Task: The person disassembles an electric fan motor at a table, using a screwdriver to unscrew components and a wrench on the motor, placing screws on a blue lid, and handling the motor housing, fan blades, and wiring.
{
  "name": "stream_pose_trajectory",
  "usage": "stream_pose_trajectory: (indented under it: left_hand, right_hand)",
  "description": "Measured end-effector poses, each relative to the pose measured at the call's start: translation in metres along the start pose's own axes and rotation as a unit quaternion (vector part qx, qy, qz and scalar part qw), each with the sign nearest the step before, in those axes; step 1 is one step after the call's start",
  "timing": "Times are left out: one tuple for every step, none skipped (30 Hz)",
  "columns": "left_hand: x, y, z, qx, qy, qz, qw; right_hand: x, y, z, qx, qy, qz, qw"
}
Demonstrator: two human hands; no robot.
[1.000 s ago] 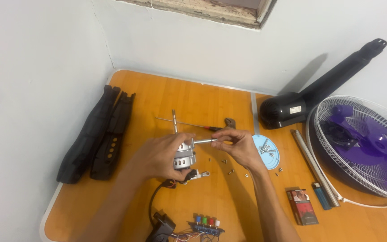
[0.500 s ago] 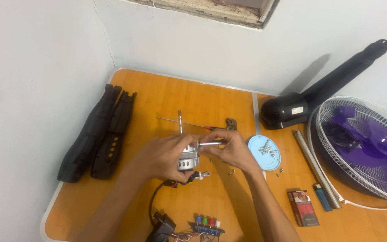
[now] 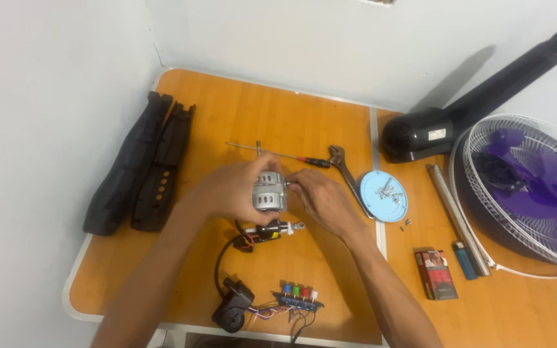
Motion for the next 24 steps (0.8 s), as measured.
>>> stream_pose_trajectory:
  left_hand:
    - [-0.001, -0.001, 0.000, 0.007, 0.012, 0.013, 1.000]
    - [-0.002, -0.003, 0.001, 0.013, 0.024, 0.026, 0.999]
    - [-0.004, -0.006, 0.002, 0.016, 0.026, 0.027, 0.999]
    - [-0.006, -0.011, 0.001, 0.019, 0.027, 0.028, 0.999]
    - [-0.006, -0.016, 0.001, 0.023, 0.027, 0.028, 0.999]
    - [-0.007, -0.021, 0.001, 0.043, 0.045, 0.066, 0.996]
    - [-0.008, -0.027, 0.002, 0.062, 0.062, 0.104, 0.991]
    - [-0.008, -0.034, 0.004, 0.082, 0.079, 0.141, 0.984]
    - [-0.004, -0.040, 0.005, 0.092, 0.131, 0.207, 0.965]
    - [0.005, -0.046, 0.009, 0.103, 0.181, 0.272, 0.940]
    - [0.012, -0.051, 0.011, 0.115, 0.229, 0.335, 0.906]
    - [0.019, -0.057, 0.014, 0.100, 0.248, 0.305, 0.914]
    - [0.026, -0.062, 0.017, 0.085, 0.266, 0.275, 0.920]
    - [0.029, -0.066, 0.019, 0.069, 0.284, 0.244, 0.925]
    - [0.034, -0.069, 0.019, 0.064, 0.246, 0.270, 0.929]
    - [0.039, -0.071, 0.019, 0.057, 0.209, 0.296, 0.930]
    - [0.043, -0.070, 0.020, 0.049, 0.172, 0.321, 0.930]
    - [0.044, -0.070, 0.020, 0.034, 0.157, 0.317, 0.935]
    - [0.043, -0.068, 0.021, 0.020, 0.142, 0.311, 0.939]
    - [0.042, -0.066, 0.023, 0.005, 0.126, 0.305, 0.944]
    - [0.039, -0.062, 0.024, 0.030, 0.137, 0.292, 0.946]
    - [0.035, -0.058, 0.026, 0.055, 0.147, 0.277, 0.948]
    - [0.031, -0.055, 0.026, 0.080, 0.156, 0.263, 0.949]
    - [0.030, -0.054, 0.028, 0.070, 0.164, 0.237, 0.955]
  right_hand:
    - [0.005, 0.001, -0.001, 0.005, 0.014, -0.009, 1.000]
    - [0.011, 0.002, -0.001, 0.009, 0.026, -0.018, 0.999]
    - [0.016, 0.003, -0.001, 0.014, 0.039, -0.027, 0.999]
    - [0.019, 0.004, 0.000, 0.022, 0.058, -0.033, 0.998]
    - [0.022, 0.005, 0.002, 0.030, 0.078, -0.038, 0.996]
    - [0.025, 0.006, 0.003, 0.037, 0.097, -0.044, 0.994]
    - [0.027, 0.007, 0.004, 0.055, 0.101, -0.047, 0.992]
    - [0.028, 0.008, 0.005, 0.074, 0.106, -0.050, 0.990]
    - [0.028, 0.009, 0.006, 0.093, 0.111, -0.052, 0.988]
    - [0.027, 0.008, 0.007, 0.089, 0.123, -0.045, 0.987]
    - [0.027, 0.008, 0.008, 0.086, 0.135, -0.036, 0.986]
    - [0.026, 0.007, 0.009, 0.084, 0.148, -0.027, 0.985]
    - [0.026, 0.007, 0.009, 0.087, 0.150, -0.025, 0.984]
    - [0.026, 0.005, 0.009, 0.090, 0.152, -0.023, 0.984]
    - [0.026, 0.003, 0.009, 0.093, 0.152, -0.021, 0.984]
    - [0.026, 0.000, 0.009, 0.089, 0.154, -0.022, 0.984]
    - [0.026, -0.003, 0.010, 0.086, 0.155, -0.023, 0.984]
    - [0.025, -0.007, 0.011, 0.082, 0.158, -0.024, 0.984]
    - [0.023, -0.011, 0.010, 0.068, 0.165, -0.020, 0.984]
    - [0.022, -0.016, 0.010, 0.054, 0.172, -0.015, 0.983]
    - [0.018, -0.020, 0.011, 0.040, 0.180, -0.011, 0.983]
    - [0.015, -0.021, 0.012, 0.046, 0.166, -0.026, 0.985]
    - [0.010, -0.022, 0.014, 0.052, 0.150, -0.040, 0.986]
    - [0.007, -0.024, 0.016, 0.060, 0.134, -0.055, 0.988]
Point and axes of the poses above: each hand's wrist, its own z-axis away from the middle knuckle, its own x-axis out of the palm, y = z × x, the point moved 2 cm from there along -z, towards the middle knuckle, and after that the axes turned 9 degrees about z, right-handed, at the moved point
